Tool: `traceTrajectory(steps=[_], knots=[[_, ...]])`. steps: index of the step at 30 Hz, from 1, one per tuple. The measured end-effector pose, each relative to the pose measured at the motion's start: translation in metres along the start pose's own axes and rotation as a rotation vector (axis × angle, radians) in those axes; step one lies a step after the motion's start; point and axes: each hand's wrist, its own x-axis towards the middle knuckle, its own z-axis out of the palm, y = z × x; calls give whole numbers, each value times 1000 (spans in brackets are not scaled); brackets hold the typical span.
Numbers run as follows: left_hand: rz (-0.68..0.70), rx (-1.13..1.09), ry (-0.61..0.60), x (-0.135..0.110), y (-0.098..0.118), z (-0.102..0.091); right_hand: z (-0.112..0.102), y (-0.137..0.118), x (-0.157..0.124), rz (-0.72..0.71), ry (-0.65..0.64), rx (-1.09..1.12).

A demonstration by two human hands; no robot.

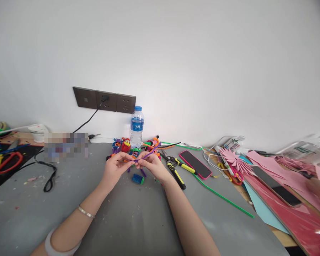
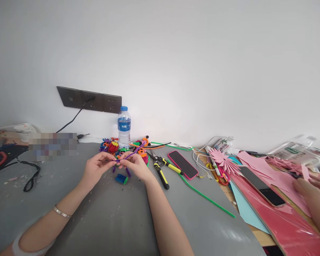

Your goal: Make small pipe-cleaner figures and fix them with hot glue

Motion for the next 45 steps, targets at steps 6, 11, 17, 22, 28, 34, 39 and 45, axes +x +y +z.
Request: traceTrajectory(steps=[6, 11, 17, 22, 28, 34, 39, 45], knots=[[2, -12, -3, -1, 0, 3, 0, -2, -2, 7, -56, 38], [4, -19, -21, -1, 0, 2, 0, -2, -3, 6, -70, 59], [-1, -36, -54, -1, -1, 4, -1, -2, -4, 5, -97, -5], [-11, -41, -109, -1, -2, 3, -1, 0, -4, 30, -180, 47], [-13, -70, -134, -1, -1, 2, -2, 1, -4, 27, -164, 40], [-13, -92, -170, -2, 1, 3, -2, -5, -7, 71, -227, 65], [-60, -160, -264, -3, 4, 2, -2, -11, -9, 109, -317, 71], [-147, -144, -197, 1, 3, 1, -4, -6, -6, 24, -145, 21]])
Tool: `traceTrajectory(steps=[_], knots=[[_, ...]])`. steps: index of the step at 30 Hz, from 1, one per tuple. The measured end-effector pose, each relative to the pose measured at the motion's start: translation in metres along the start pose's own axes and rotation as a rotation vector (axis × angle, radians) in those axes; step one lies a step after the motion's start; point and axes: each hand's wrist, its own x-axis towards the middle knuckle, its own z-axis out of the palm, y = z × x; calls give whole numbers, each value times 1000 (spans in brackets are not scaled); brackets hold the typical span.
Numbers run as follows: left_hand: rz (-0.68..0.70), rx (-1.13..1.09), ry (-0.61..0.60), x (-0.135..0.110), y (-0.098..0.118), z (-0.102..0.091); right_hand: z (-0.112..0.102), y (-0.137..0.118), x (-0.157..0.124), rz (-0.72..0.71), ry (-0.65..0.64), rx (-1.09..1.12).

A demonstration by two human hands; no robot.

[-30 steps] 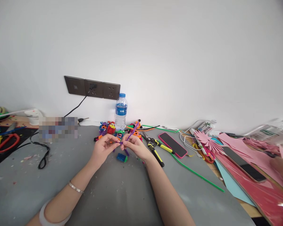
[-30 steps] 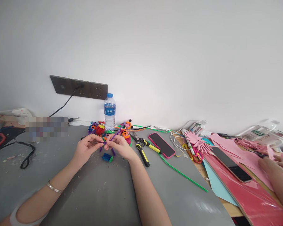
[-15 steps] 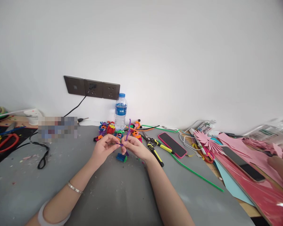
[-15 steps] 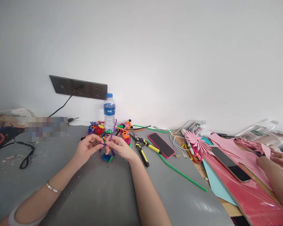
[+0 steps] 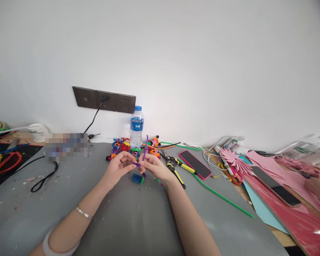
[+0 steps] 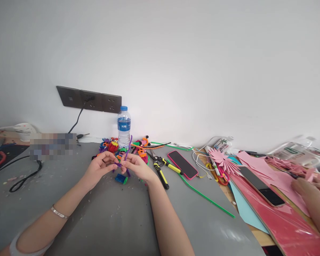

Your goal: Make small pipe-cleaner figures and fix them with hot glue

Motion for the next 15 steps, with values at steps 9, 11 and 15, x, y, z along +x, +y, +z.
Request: traceTrajectory(steps=[9, 11, 15], knots=[[37, 433, -2, 1, -12, 0, -3, 3, 6, -104, 228, -81], [65, 466, -17, 0, -11, 1, -1, 4, 7, -104, 223, -77], [68, 343, 36, 0, -7, 1, 3, 5, 9, -192, 245, -126]])
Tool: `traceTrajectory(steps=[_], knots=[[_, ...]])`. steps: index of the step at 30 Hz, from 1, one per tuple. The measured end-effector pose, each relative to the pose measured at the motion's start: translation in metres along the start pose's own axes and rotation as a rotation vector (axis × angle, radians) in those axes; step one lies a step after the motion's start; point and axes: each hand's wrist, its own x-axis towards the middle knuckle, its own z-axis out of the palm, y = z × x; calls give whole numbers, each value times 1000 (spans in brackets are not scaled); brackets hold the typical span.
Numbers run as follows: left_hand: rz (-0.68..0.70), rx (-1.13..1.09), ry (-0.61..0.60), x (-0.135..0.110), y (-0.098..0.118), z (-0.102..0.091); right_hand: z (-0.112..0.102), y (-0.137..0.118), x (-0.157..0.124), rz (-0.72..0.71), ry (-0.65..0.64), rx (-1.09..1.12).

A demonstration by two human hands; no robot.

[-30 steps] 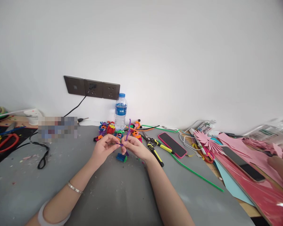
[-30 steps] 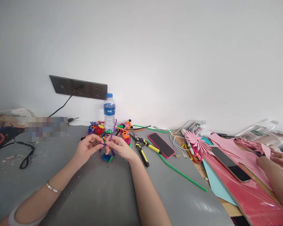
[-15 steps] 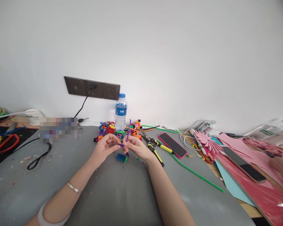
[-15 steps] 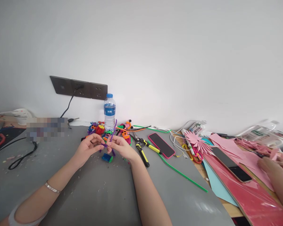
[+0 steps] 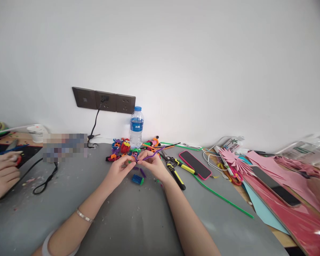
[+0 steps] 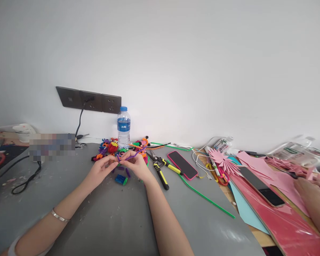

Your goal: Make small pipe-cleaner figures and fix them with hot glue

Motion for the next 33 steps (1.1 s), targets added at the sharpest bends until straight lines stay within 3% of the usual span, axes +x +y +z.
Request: traceTrajectory(steps=[6, 12, 15, 20, 27, 33], knots=[[-121, -191, 4, 0, 0, 2, 3, 2, -1, -7, -46, -85], [-250, -255, 3, 0, 3, 1, 2, 3, -1, 80, -45, 29], [-252, -250, -15, 0, 5, -1, 0, 3, -1, 77, -37, 23], [-249, -219, -152, -1, 5, -2, 2, -1, -2, 69, -47, -10], [-132, 43, -270, -1, 3, -5, 4, -7, -4, 140, -178, 2], [-245, -55, -332, -6, 5, -2, 1, -8, -6, 201, -247, 24]])
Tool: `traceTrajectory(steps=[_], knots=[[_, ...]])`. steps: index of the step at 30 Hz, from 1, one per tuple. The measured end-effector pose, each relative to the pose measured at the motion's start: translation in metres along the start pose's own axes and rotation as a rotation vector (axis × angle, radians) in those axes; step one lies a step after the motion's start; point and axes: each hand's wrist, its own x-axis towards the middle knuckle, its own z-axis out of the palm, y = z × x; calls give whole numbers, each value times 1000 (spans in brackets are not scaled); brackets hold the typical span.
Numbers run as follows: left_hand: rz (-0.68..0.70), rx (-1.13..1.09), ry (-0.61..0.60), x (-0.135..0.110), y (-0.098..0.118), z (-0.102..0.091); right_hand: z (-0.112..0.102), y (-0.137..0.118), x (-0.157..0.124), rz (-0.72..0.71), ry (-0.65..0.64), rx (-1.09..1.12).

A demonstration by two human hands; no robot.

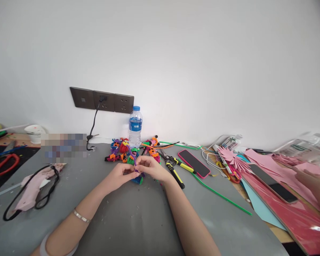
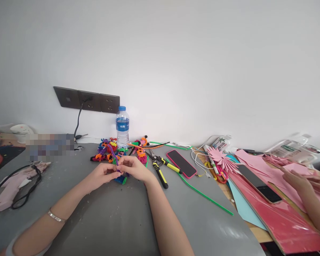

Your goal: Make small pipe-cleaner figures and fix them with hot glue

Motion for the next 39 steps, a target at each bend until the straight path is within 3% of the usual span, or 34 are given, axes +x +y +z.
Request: traceTrajectory(steps=[3, 5, 8, 10, 26, 33, 36, 39], knots=[[15, -73, 93, 0, 3, 1, 0, 1, 2, -19, 81, 30], [64, -98, 216, 1, 4, 0, 0, 1, 4, -33, 135, 55], [123, -109, 403, 4, 2, -2, 0, 2, 5, -35, 168, 81], [149, -116, 454, 6, -1, -2, 0, 1, 5, -36, 176, 79], [188, -182, 439, 8, -5, -3, 2, 4, 6, -50, 174, 64], [192, -204, 424, 7, -4, -1, 2, 3, 7, -144, 202, 62], [151, -304, 432, 6, -3, 1, 2, 4, 7, -163, 242, 40], [36, -555, 419, 5, 1, 5, 5, 4, 8, -217, 306, 4]])
